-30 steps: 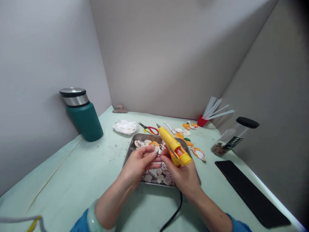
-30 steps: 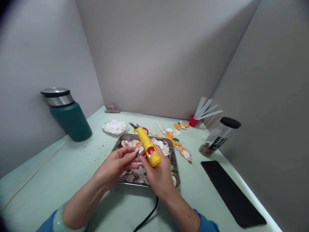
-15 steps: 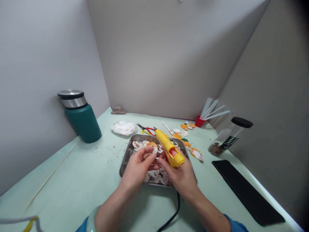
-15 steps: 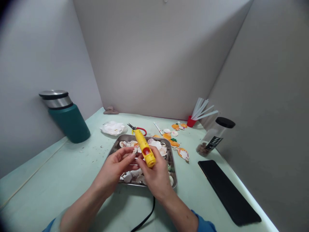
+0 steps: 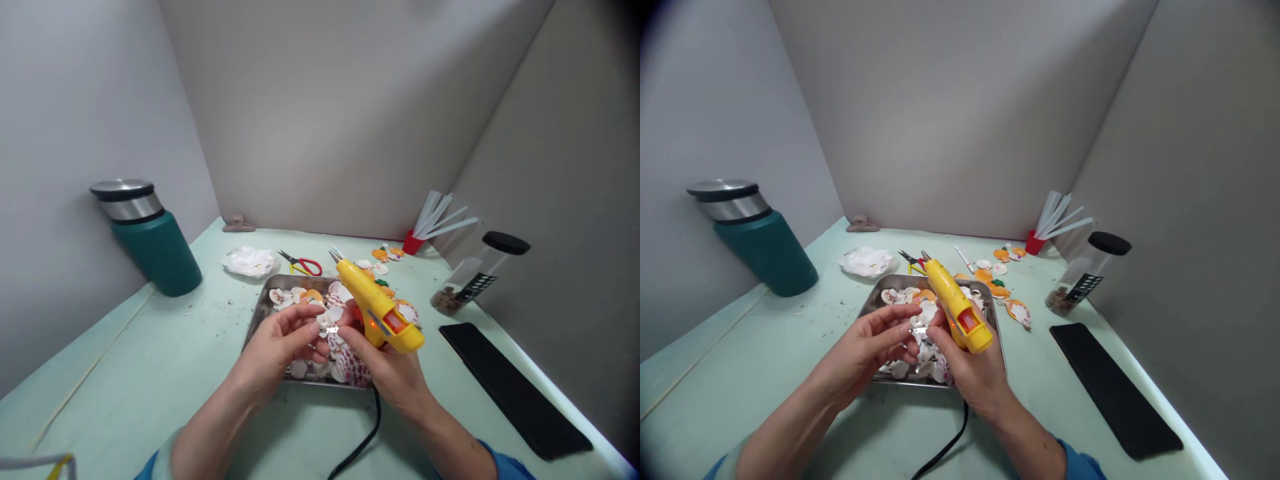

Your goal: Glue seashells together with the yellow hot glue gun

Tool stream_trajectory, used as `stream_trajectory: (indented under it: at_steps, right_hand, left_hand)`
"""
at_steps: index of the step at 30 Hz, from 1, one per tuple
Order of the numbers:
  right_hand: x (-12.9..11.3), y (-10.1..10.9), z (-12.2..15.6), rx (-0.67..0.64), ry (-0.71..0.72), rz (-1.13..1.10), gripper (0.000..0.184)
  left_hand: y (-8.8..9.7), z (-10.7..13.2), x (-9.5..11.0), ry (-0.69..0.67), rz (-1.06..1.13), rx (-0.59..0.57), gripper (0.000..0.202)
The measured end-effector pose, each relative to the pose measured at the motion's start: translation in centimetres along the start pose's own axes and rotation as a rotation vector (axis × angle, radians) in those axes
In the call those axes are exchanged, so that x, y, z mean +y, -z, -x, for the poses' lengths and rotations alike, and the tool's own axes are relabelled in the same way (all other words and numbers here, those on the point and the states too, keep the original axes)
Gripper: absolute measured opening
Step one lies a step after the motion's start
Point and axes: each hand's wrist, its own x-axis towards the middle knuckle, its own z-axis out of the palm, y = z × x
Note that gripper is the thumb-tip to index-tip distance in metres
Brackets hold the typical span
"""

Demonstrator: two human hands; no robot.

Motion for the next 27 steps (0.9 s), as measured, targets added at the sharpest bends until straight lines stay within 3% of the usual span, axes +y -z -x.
stream_trajectory:
  at_steps: [8, 17, 27]
  right_hand:
    - [0.6, -0.3, -0.3, -0.014, -0.024, -0.001, 0.015]
    - [1.8, -0.3, 0.3, -0.007, -0.027, 0.174, 0.011]
    - [1.4, 0.3, -0.1, 0.035, 0.033, 0.201, 0.015]
  left_hand:
    - [0.8, -0.3, -1.0, 0.042, 0.057, -0.070, 0.025]
    - [1.3, -0.5, -1.5, 0.102, 0.122, -0.090, 0.025]
    - [1.4, -0.5, -1.0, 0.097, 0.202, -0.037, 0.024]
